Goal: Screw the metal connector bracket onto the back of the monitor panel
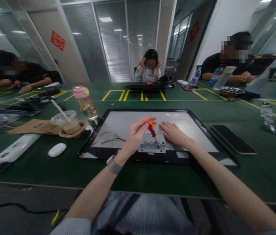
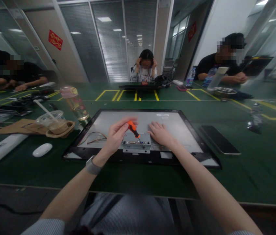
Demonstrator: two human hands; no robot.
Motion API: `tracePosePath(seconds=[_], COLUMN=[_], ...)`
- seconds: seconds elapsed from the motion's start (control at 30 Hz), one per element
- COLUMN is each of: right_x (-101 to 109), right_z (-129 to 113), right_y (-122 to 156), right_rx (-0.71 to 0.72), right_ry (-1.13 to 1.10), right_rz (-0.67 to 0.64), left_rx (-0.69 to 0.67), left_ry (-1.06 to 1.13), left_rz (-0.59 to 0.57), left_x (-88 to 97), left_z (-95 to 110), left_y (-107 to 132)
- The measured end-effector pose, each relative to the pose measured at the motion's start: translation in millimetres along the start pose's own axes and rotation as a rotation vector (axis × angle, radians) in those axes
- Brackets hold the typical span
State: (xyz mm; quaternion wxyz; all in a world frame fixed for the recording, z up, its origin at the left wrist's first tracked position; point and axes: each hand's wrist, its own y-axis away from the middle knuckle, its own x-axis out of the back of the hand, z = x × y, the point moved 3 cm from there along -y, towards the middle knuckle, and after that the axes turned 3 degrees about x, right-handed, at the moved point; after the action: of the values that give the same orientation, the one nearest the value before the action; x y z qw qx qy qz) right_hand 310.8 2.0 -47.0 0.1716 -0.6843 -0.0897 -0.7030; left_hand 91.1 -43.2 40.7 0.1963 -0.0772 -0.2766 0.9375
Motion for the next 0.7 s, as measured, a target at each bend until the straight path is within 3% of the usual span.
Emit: tracePosePath(seconds=[0.3, 0.57, 0.7], right_x=[-2.4, 0.9, -1.1], right_z=[2.0, -0.7, 0.9], right_y=[-2.1, -0.4, -0.8], right_rx=[-0.017, 0.001, -0.003], right_ry=[-0.016, -0.012, -0.018], right_rz=[-0.022, -0.010, 0.005], left_rx=[-0.031, 0.061, 0.059], left_ry=[-0.087, 0.155, 0.140], left_rz=[0.072, -0.085, -0.054], left_x=[3.1, -0.3, 2.2], left_z=[-0.2, -9.8, -11.8], left_y=[-0.3, 1.6, 0.5])
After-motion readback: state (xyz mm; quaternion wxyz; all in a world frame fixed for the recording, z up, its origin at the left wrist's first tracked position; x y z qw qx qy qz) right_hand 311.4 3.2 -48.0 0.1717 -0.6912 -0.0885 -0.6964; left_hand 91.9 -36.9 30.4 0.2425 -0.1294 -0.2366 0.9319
